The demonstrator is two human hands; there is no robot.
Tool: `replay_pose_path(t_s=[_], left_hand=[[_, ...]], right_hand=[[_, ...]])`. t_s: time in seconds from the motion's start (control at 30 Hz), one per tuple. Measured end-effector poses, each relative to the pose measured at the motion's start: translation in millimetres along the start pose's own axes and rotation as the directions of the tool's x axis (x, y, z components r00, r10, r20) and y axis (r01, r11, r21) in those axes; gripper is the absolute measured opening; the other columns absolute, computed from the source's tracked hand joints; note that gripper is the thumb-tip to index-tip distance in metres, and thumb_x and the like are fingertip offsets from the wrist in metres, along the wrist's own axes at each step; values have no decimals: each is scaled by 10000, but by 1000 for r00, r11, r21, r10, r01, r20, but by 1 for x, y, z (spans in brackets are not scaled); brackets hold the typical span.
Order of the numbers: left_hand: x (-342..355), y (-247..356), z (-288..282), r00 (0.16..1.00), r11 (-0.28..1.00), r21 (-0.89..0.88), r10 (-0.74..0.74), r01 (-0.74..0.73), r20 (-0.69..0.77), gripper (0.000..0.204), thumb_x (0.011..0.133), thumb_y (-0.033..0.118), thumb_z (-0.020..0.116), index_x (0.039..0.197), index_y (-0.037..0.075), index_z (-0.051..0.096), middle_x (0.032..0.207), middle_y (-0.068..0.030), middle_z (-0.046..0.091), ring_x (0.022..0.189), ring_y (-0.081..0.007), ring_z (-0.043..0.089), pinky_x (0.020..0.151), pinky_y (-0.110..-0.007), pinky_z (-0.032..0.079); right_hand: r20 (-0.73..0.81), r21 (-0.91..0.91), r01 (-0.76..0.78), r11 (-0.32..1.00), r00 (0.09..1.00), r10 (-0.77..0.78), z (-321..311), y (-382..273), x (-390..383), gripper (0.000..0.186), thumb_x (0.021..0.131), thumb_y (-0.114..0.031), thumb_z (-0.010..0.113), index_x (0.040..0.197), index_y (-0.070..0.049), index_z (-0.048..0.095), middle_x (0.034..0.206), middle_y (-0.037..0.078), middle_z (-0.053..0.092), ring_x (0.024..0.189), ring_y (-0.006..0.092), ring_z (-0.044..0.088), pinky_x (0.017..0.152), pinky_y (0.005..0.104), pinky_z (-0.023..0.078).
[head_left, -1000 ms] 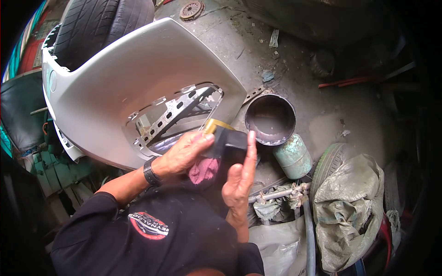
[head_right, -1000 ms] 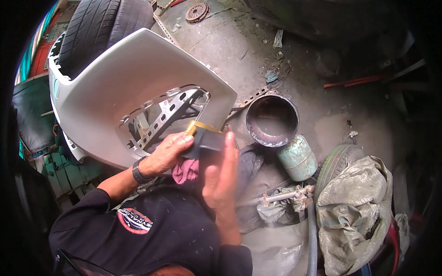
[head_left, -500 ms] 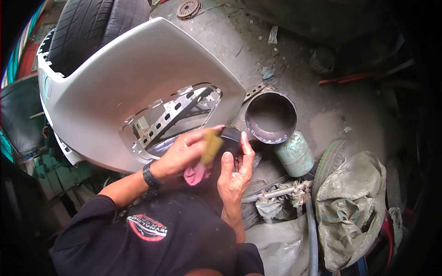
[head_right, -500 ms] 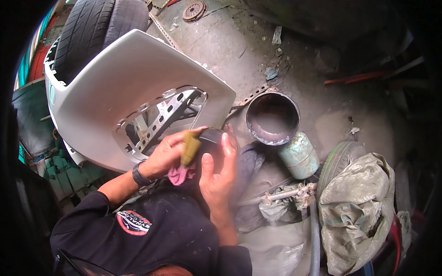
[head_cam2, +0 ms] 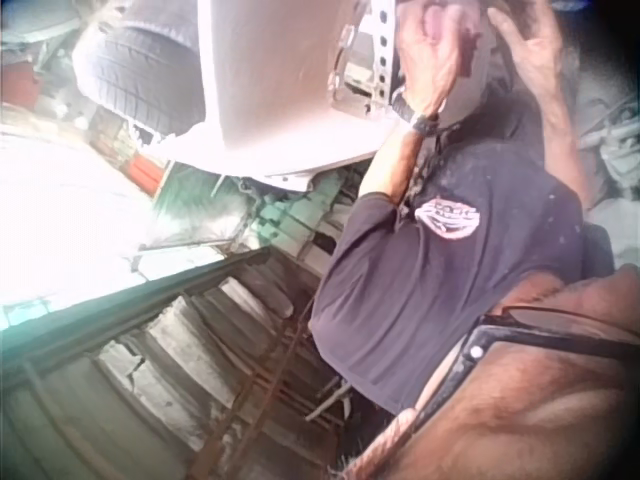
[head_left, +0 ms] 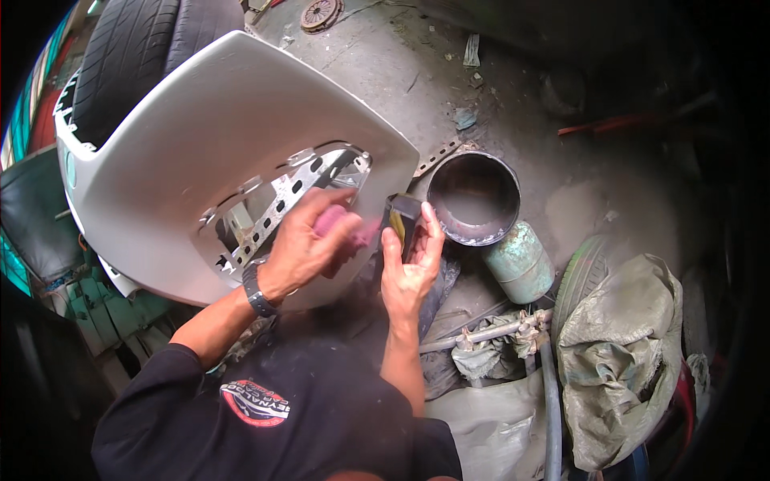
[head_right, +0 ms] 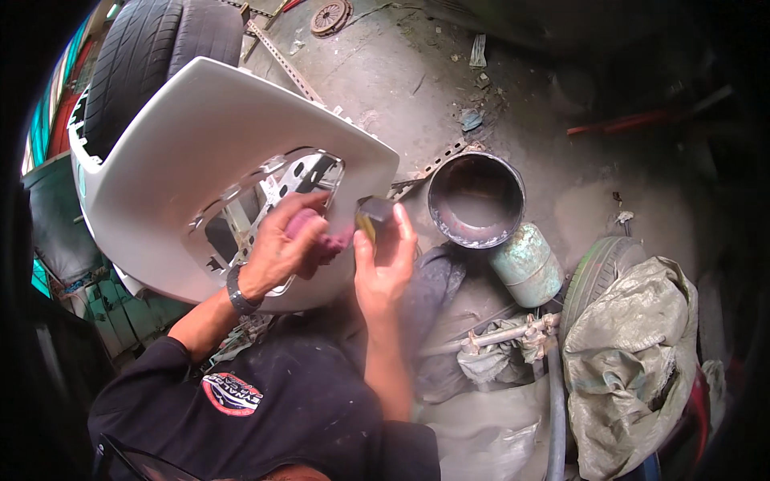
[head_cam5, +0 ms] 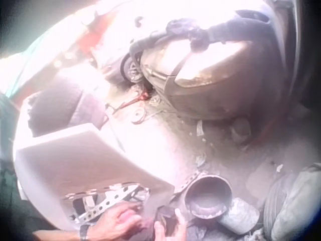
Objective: The person sands the surface of a white car bumper using a sanding block and a cloth. They repeatedly wipe the surface with the cloth and sand different areas of the bumper.
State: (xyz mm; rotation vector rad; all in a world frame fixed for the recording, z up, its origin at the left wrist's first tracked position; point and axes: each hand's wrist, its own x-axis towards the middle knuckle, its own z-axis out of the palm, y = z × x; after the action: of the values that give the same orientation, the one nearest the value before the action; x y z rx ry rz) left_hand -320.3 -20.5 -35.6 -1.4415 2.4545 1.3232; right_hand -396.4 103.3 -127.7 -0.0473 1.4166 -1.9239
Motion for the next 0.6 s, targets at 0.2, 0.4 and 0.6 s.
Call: replay_pose_path(t_s=[0.2, 0.4, 0.6], left_hand=[[29, 4, -7, 920, 932, -90, -325, 351, 220, 454, 1063, 305, 530, 1408, 12, 548, 779, -11, 630, 572, -74, 587, 557, -230, 486], [33, -3, -8, 911, 931, -76, -330, 357, 247, 476, 1073, 309, 486, 1402, -31, 534, 725, 7, 596, 543, -79, 593, 497, -222, 485], [30, -4, -4, 908, 917, -85, -368, 390, 202, 470, 1068, 350, 491, 1319, -35, 589, 695, -24, 626, 499, -115, 625, 434, -232, 483]], right_hand=[[-151, -392, 203, 897, 948, -281, -2, 35, 32, 643, 850, -61, 780, 1412, 24, 477, 1273, 214, 591, 1169, 354, 600, 999, 422, 483], [-40, -521, 322, 791, 916, -400, 9, 38, 41, 670, 794, -5, 793, 1397, 21, 502, 1176, 220, 595, 1069, 380, 613, 920, 452, 506], [-11, -552, 321, 769, 920, -392, 6, 34, 27, 658, 808, -21, 787, 1398, 39, 501, 1225, 242, 593, 1117, 394, 601, 960, 453, 499]])
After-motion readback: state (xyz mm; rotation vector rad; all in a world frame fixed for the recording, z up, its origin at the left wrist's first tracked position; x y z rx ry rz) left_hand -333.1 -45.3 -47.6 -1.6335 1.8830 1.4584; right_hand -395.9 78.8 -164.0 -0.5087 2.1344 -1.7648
